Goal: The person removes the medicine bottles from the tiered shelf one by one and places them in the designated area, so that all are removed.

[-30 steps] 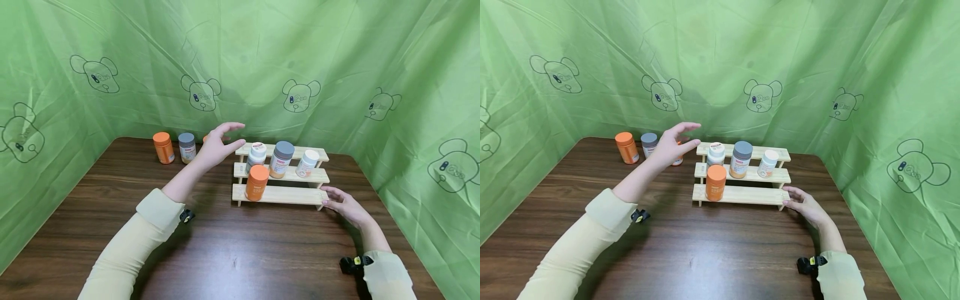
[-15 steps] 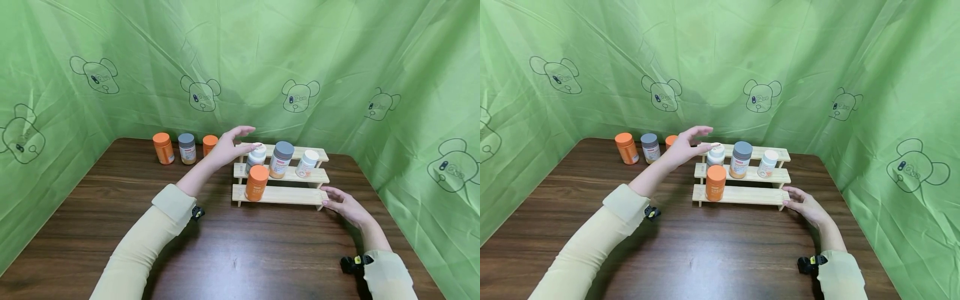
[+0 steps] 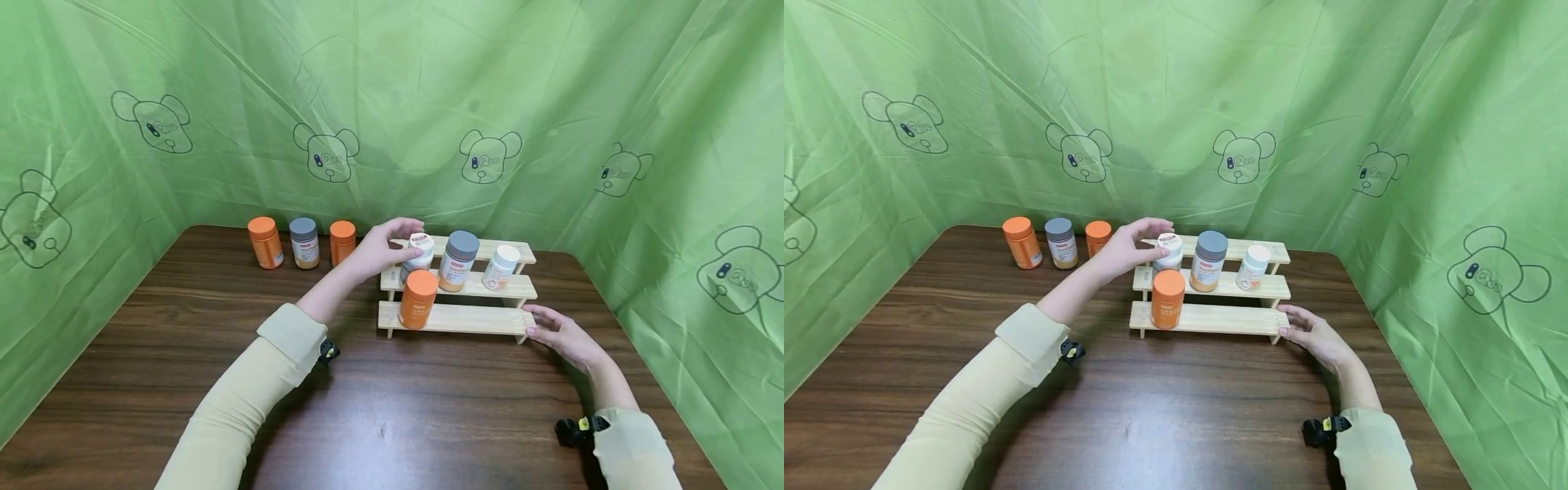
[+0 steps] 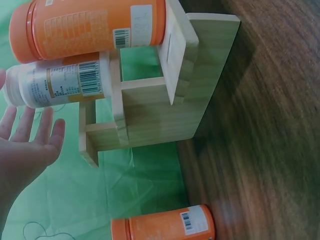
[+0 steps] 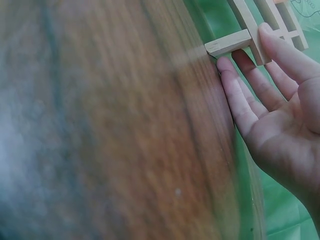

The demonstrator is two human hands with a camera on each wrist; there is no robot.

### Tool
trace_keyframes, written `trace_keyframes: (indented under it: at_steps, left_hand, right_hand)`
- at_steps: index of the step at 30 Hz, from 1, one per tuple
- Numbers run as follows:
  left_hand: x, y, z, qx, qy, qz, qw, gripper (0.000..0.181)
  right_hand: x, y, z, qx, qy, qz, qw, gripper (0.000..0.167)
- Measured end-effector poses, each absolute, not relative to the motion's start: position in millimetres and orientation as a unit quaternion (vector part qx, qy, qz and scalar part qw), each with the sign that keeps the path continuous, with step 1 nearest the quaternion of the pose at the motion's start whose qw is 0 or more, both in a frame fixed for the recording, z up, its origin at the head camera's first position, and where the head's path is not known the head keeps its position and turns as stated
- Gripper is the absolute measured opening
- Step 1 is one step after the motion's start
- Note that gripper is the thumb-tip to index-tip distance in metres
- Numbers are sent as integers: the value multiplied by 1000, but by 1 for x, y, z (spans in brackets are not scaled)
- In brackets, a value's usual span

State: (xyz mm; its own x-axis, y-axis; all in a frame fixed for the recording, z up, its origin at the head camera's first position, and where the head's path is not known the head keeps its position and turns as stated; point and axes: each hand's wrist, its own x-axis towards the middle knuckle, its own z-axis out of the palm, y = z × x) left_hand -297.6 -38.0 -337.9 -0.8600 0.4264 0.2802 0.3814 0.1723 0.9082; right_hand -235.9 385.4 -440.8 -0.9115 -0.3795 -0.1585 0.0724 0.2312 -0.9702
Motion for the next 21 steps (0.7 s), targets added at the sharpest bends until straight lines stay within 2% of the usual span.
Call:
trace_keyframes:
  at_steps: [21]
  left_hand:
    - [-294,-38,-341,222,779,585,37,48]
  right_hand:
    - [-236,386,-441,-106,754,-619,189,60]
